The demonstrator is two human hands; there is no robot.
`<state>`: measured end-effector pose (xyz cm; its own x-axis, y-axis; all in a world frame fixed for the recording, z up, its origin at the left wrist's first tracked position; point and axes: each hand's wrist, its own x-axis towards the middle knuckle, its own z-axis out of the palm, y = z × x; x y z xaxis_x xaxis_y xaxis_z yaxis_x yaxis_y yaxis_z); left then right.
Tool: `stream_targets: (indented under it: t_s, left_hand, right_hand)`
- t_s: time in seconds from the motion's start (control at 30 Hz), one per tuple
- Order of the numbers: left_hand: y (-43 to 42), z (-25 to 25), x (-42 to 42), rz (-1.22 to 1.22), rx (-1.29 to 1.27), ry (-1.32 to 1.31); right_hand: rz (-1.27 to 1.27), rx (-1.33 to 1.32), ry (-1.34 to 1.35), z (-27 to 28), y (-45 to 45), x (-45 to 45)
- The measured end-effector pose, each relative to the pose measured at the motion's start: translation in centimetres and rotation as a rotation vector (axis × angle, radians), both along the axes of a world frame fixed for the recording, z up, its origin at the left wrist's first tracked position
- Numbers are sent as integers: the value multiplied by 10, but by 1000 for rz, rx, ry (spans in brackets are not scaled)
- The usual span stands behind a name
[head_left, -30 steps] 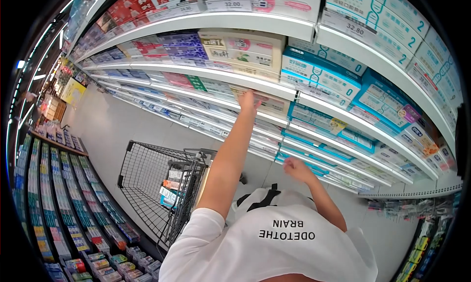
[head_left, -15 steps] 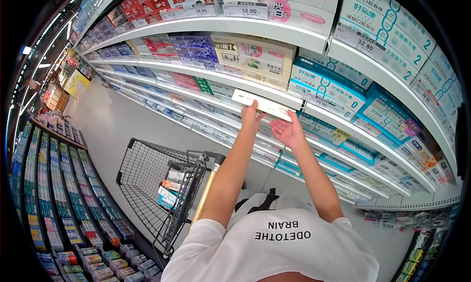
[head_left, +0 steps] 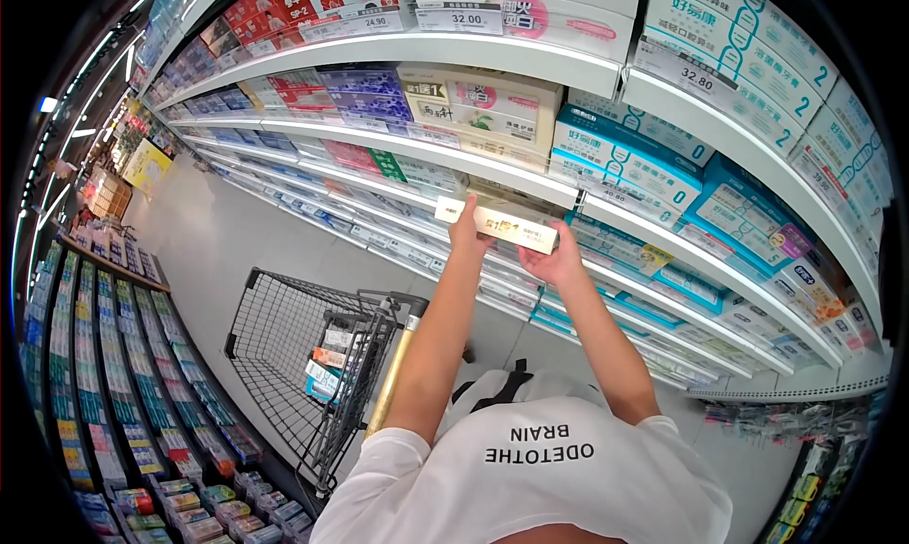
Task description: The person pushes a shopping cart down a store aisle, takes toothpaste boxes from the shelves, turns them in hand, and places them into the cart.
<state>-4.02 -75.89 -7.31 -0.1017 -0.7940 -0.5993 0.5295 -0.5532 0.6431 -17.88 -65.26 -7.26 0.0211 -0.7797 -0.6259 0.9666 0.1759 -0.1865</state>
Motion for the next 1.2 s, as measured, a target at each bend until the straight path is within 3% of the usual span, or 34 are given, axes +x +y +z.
stream_targets:
  t_s: [0.17, 0.27, 0.33, 0.4, 0.47, 0.57, 0.77, 0.87, 1.03, 1.07, 1.13, 1.17, 1.2]
  left_hand:
    - [-5, -34, 6, 63, -100, 138]
    - [35, -10, 18, 146, -197, 183]
    - [65, 7, 25, 126, -297, 160]
    - [88, 8, 36, 90, -343, 166]
    - [106, 2, 45, 41, -333, 207]
    - [131, 18, 46, -73, -262, 296]
    - [155, 13, 37, -299, -202, 451]
    - [163, 24, 42, -383, -224, 504]
    - [174, 42, 49, -376, -251, 513]
    - [177, 42, 50, -364, -261, 541]
    - [190, 48, 48, -301, -433, 269]
    - [193, 46, 48, -286, -491, 44]
    - [196, 44, 49, -272, -542, -182]
  right_hand:
    - [66, -14, -108, -20, 12, -2]
    - [141, -97, 48, -18, 49, 9]
    - [315, -146, -39, -29, 82, 2]
    - [457, -115, 218, -58, 116, -13]
    - [461, -58, 889, -48, 153, -19]
    - [238, -26, 2375, -11, 187, -11]
    - [-53, -354, 2680, 19, 195, -20]
    - [-2, -440, 2800, 56, 200, -22]
    - [-17, -698, 2737, 103, 205, -14]
    - [-71, -714, 2545, 106, 200, -13]
    - [-153, -723, 2157, 112, 192, -13]
    - [22, -381, 1758, 122, 203, -9]
    - [2, -402, 1579, 110, 199, -21]
